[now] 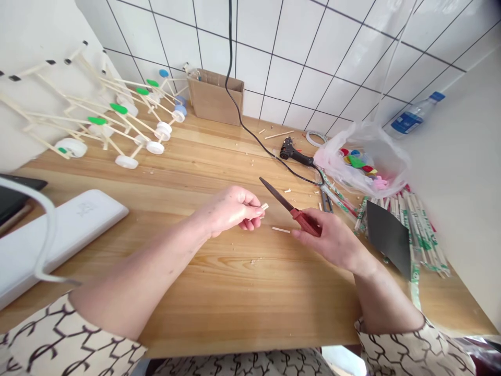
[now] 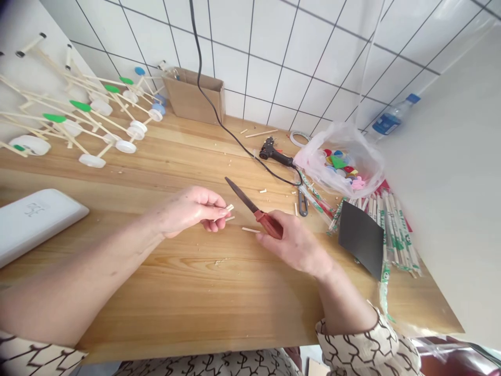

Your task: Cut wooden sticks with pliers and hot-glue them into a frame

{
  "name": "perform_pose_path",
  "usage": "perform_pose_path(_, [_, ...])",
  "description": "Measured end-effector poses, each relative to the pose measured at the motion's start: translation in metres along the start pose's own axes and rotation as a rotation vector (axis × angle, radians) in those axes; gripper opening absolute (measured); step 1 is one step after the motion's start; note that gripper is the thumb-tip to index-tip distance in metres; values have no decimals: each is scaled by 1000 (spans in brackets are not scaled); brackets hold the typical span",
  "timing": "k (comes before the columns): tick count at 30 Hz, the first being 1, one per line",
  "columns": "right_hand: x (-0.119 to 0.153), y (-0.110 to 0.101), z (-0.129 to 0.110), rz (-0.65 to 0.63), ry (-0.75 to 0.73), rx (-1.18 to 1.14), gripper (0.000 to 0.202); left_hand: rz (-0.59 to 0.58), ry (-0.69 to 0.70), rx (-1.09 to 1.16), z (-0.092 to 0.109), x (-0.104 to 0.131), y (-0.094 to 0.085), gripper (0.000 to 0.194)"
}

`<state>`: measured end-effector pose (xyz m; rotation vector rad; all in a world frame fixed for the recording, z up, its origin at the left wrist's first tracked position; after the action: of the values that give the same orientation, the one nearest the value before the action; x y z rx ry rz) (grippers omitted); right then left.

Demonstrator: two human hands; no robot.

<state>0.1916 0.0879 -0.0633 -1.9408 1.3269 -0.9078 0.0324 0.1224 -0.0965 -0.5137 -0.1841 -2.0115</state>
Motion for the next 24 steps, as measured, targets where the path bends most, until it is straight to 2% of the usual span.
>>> perform_pose_path(3, [-3,-11,9,169,11,239,28,50,33,10,1,-2,-4,17])
perform_pose_path(5, [-5,-12,12,225,8,337,28,94,52,16,1,-3,-9,19])
perform_pose_path(13, [-10,-8,16,221,0,488,33,188,143,52,-2,-11,-26,17])
perform_pose_path(18, [-10,-10,19,266,-19,532,35,334,201,-252,2,-9,-40,21])
perform_pose_path(24, [-10,-9,20,272,-39,544,36,354,222,-518,11,-6,-37,22])
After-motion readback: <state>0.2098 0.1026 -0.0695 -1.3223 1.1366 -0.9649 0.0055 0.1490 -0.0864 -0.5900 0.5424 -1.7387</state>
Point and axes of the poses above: each hand's wrist, its own x-axis away from the middle knuckle, its own y-axis out of the palm, z = x × y, the point moved 9 cm from there along -x, towards the middle knuckle, and after that the axes turned 1 degree about -y, right-handed, at the moved point
